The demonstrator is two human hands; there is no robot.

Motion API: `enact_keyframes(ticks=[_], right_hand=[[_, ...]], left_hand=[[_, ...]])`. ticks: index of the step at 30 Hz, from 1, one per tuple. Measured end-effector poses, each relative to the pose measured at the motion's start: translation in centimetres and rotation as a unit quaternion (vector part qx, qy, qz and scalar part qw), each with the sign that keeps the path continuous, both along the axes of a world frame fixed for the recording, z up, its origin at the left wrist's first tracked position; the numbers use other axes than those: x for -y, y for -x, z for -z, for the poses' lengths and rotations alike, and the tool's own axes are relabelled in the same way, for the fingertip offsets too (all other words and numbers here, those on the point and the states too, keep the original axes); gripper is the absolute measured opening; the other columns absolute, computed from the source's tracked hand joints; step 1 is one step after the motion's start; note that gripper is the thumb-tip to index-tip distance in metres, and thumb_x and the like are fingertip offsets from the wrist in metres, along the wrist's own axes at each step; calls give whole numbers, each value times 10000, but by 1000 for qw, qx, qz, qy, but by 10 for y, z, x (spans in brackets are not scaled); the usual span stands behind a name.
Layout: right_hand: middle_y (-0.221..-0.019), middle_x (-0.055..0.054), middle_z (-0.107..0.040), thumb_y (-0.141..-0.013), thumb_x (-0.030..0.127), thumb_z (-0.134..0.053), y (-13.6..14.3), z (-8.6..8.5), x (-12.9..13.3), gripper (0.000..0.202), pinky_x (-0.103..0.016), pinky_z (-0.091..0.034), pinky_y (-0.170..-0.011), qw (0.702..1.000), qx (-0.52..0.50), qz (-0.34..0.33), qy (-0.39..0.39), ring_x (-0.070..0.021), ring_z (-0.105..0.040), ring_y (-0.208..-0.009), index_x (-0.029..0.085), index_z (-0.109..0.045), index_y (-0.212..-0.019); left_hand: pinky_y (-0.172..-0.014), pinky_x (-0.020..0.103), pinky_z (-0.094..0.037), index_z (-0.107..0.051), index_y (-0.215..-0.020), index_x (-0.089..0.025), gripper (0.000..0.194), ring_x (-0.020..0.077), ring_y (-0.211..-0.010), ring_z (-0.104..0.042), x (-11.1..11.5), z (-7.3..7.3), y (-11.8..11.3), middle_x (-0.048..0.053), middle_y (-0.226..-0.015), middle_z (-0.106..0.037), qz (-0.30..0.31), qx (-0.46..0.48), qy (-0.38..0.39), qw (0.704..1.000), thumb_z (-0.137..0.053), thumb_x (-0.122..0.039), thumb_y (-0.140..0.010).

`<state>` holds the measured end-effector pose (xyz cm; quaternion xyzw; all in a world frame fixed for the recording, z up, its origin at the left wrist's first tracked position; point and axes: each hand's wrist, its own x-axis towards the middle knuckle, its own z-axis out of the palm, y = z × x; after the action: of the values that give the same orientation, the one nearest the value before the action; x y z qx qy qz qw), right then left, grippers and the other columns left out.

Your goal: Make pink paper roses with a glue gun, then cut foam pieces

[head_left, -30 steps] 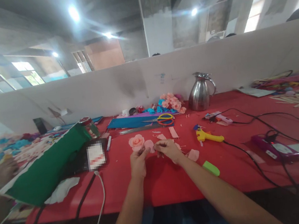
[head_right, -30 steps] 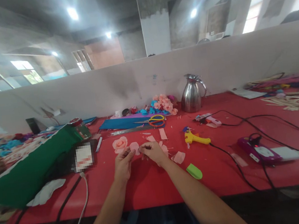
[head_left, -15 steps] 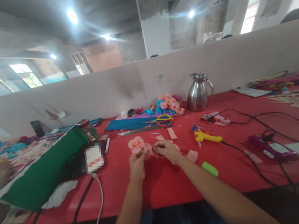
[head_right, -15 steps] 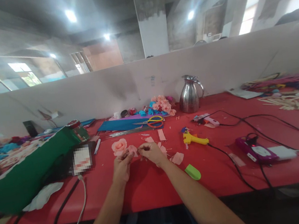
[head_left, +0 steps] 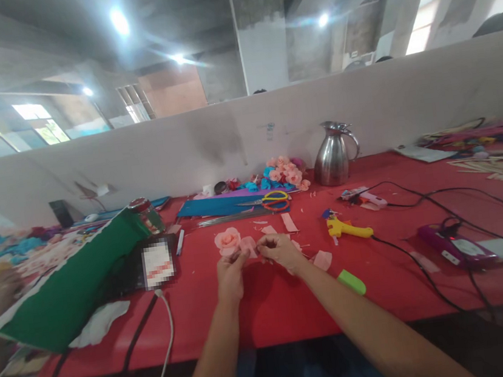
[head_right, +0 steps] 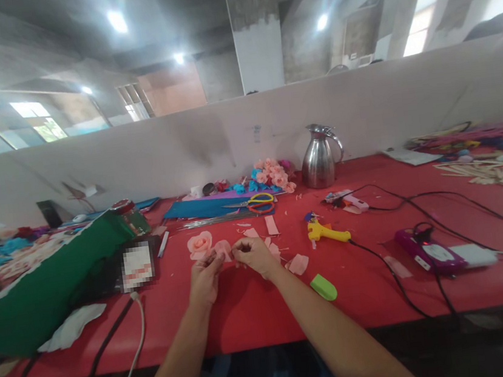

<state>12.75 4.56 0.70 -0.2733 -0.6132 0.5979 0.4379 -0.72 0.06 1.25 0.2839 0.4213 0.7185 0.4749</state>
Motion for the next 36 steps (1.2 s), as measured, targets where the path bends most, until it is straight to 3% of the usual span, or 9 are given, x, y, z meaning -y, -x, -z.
enact_keyframes(ticks=[9,22,29,36], right_hand=[[-494,58,-547,-697,294,-572,1,-3,3,106,-201,-327,-423,1000,-16,4,22,-77,-463,-423,194,-546,-678],[-521,55,-560,-707,378,-628,2,-1,2,217,-192,-349,-425,998,-45,-21,34,-75,-514,-446,169,-573,-720],[-520,48,-569,-712,361,-608,1,-2,0,187,-194,-354,-423,999,-42,18,18,-78,-506,-435,180,-560,-701],[-482,46,-576,-707,324,-577,2,4,-5,135,-207,-389,-427,994,-13,103,25,-87,-493,-393,192,-551,-688]], left_hand=[[-491,163,-394,-682,-756,-130,380,55,-516,-534,-2,7,5,-20,-623,-640,13,30,8,999,-863,-190,-428],[-399,134,-309,-676,-792,-123,420,1,-405,-383,-3,5,6,-55,-547,-563,21,63,16,998,-856,-161,-414],[-436,153,-358,-667,-718,-127,356,24,-436,-451,0,2,4,-31,-585,-606,-15,37,34,999,-856,-198,-424],[-424,148,-336,-673,-705,-136,323,14,-431,-442,-3,4,4,-13,-645,-643,-40,18,27,999,-842,-221,-444]])
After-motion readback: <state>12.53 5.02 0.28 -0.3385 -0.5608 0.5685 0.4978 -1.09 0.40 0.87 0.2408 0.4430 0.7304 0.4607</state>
